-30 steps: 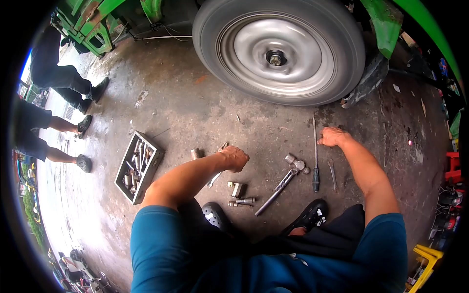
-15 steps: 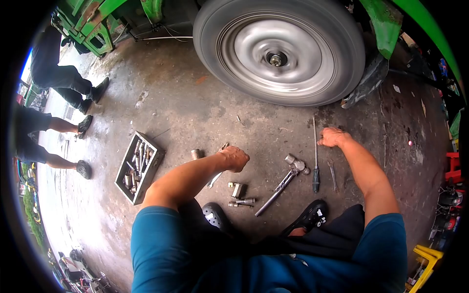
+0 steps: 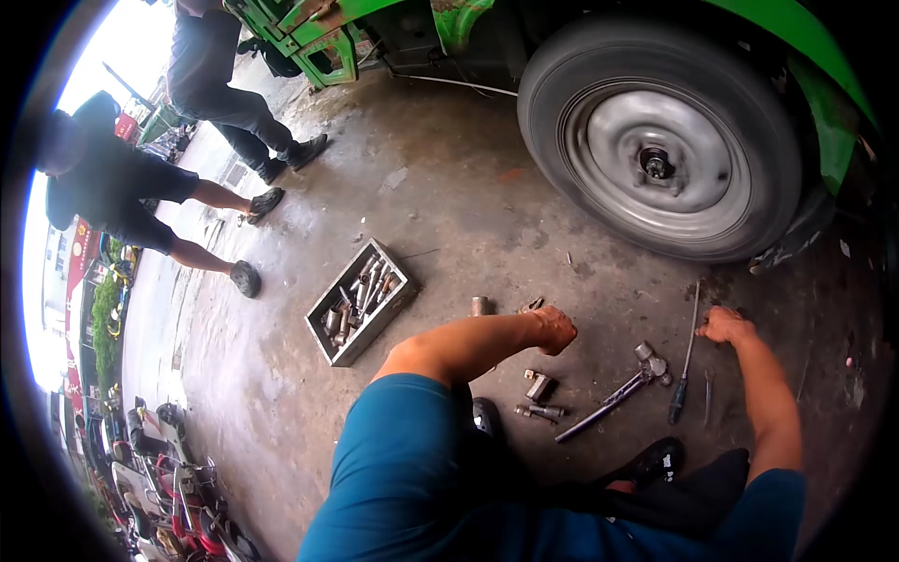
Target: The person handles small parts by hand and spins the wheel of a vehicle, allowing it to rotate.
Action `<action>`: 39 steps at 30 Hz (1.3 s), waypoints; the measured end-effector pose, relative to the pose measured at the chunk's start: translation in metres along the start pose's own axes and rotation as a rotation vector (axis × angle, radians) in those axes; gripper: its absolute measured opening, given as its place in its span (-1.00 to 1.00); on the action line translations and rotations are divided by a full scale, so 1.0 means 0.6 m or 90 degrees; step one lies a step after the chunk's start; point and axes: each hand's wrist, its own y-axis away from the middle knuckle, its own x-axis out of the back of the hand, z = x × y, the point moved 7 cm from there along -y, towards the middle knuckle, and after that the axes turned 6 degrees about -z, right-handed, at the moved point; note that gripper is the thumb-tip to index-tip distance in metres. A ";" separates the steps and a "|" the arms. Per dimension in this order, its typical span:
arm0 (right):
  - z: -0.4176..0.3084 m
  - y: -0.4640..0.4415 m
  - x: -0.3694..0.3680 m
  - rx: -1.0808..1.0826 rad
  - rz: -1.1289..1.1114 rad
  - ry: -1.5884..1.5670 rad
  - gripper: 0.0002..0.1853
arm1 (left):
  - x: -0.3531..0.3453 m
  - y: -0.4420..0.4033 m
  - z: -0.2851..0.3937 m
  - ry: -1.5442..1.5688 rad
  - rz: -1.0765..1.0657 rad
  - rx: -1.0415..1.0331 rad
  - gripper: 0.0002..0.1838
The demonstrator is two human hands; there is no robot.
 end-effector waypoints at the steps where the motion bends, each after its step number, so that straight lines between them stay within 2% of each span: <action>1: 0.001 0.001 0.002 0.001 0.007 -0.004 -0.43 | 0.001 -0.002 -0.001 0.007 0.006 -0.003 -0.71; 5: 0.010 -0.013 -0.010 0.002 0.013 -0.008 -0.42 | -0.003 -0.012 -0.002 -0.001 0.012 -0.011 -0.72; 8: 0.015 -0.015 -0.009 -0.003 0.006 -0.010 -0.39 | -0.005 -0.009 0.000 -0.019 -0.049 -0.006 -0.67; 11: 0.023 -0.022 -0.011 -0.009 0.016 -0.022 -0.37 | 0.001 -0.001 0.001 -0.010 -0.007 -0.006 -0.67; 27: 0.013 -0.019 -0.008 0.021 0.010 -0.006 -0.41 | 0.020 0.016 0.007 0.002 -0.011 0.013 -0.69; 33: 0.017 -0.026 -0.013 0.025 0.012 -0.014 -0.42 | -0.009 -0.012 -0.008 0.017 -0.061 0.030 -0.67; 39: 0.017 -0.029 -0.013 0.037 0.029 -0.004 -0.43 | 0.011 0.006 0.004 -0.003 -0.020 0.014 -0.66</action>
